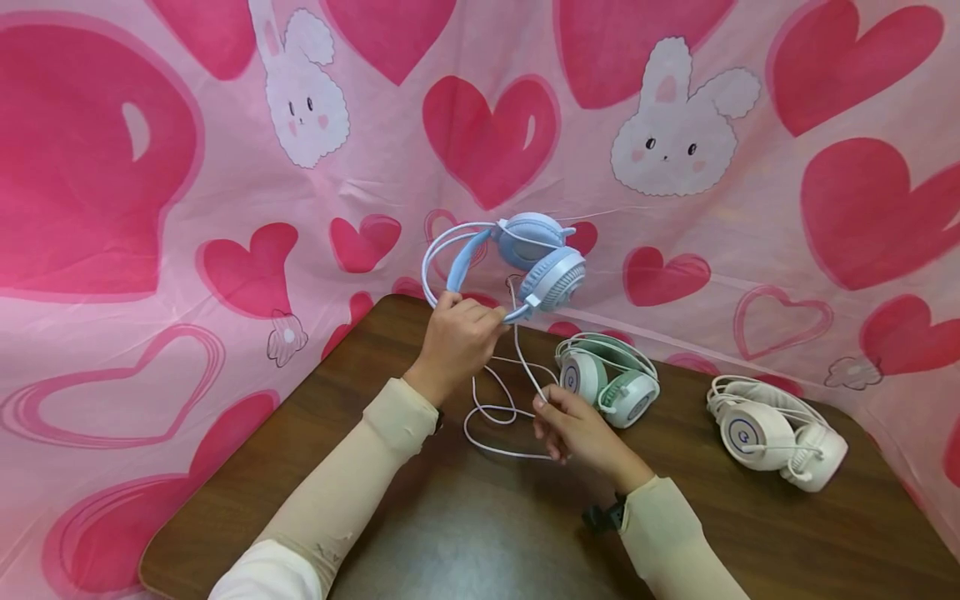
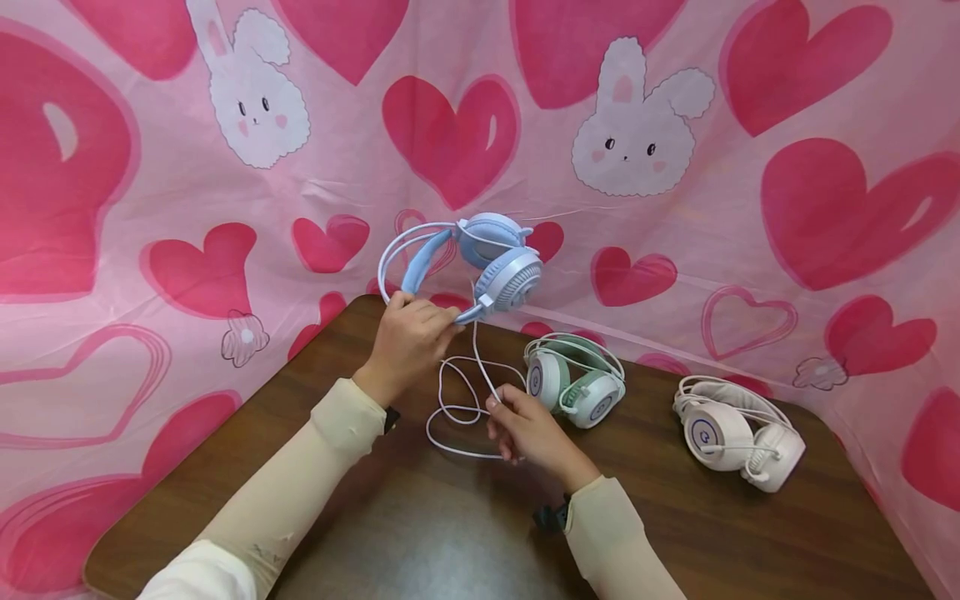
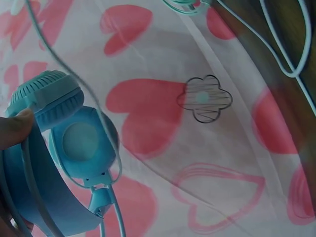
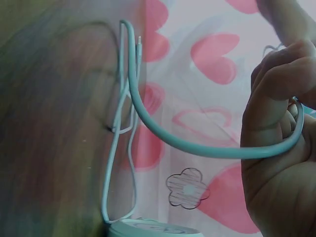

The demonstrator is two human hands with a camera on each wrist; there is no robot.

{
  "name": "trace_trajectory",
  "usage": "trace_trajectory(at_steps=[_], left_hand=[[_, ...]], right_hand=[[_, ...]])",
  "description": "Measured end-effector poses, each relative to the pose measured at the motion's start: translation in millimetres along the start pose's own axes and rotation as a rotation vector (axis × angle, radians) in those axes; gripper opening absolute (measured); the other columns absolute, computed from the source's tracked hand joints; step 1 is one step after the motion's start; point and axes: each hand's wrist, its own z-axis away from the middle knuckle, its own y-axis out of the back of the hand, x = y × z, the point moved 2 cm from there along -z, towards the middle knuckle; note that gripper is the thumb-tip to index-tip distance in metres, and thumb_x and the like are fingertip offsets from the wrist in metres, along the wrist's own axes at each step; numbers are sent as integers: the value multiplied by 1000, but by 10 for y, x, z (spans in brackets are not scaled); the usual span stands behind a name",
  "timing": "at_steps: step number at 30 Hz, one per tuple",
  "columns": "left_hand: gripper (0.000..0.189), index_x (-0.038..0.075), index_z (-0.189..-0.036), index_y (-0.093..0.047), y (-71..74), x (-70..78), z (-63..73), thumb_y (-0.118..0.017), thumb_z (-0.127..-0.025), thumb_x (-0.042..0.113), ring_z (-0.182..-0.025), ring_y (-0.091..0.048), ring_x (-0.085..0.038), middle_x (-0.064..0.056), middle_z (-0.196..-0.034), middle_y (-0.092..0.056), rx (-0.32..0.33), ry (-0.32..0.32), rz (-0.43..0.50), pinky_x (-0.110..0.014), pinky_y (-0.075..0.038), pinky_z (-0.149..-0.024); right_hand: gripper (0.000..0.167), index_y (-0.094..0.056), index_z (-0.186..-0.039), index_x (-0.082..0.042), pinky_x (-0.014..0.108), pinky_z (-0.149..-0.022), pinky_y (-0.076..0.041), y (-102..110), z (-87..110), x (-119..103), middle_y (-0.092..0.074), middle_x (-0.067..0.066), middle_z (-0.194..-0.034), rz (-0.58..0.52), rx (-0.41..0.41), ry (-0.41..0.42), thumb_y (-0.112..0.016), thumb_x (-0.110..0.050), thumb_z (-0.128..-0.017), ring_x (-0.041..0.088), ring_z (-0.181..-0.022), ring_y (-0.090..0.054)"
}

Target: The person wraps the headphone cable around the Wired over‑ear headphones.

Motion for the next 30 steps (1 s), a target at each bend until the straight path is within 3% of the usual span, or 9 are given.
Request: trace_trajectory(at_steps=[7, 14, 21, 26, 30], left_hand=[[10, 9, -87, -70, -113, -75, 66, -71, -87, 19, -69, -64, -21, -4, -75, -70, -51, 2, -18, -41, -42, -72], [9, 9, -86, -69, -176, -86, 125, -70, -88, 18, -69, -64, -21, -3, -74, -70, -89, 6, -20, -41, -41, -71], [8, 9, -89, -71, -190, -97, 148, -68, -89, 17, -71, -64, -22, -4, -77, -71, -111, 3, -17, -40, -41, -72], [7, 10, -90, -72, -188, -101, 129, -69, -87, 15, -71, -64, -22, -3, -78, -71, -112, -17, 0, -41, -41, -74], [8, 12, -92, -75, -162, -71, 92, -69, -86, 14, -72, -63, -20, -2, -80, -72, -122, -43, 19, -40, -41, -75]], right_hand=[[28, -49, -95, -1, 32, -39, -44, -4, 73, -149, -56, 16, -77, 23, -4, 40, -46, -28, -104, 21, -46, -52], [30, -50, -97, 0, 42, -40, -46, -8, 171, -335, -55, 26, -81, 66, -11, 76, -47, -28, -103, 25, -47, -54], [24, -51, -98, -4, 44, -44, -49, -3, 283, -506, -57, 18, -77, 132, 10, 95, -52, -28, -102, 32, -50, -57], [16, -50, -103, -2, 41, -47, -52, 59, 410, -661, -56, 21, -77, 115, 19, 175, -57, -16, -99, 33, -50, -57], [13, -51, -105, 0, 39, -51, -54, 152, 514, -771, -56, 17, -77, 131, 19, 294, -59, -4, -96, 27, -53, -60]])
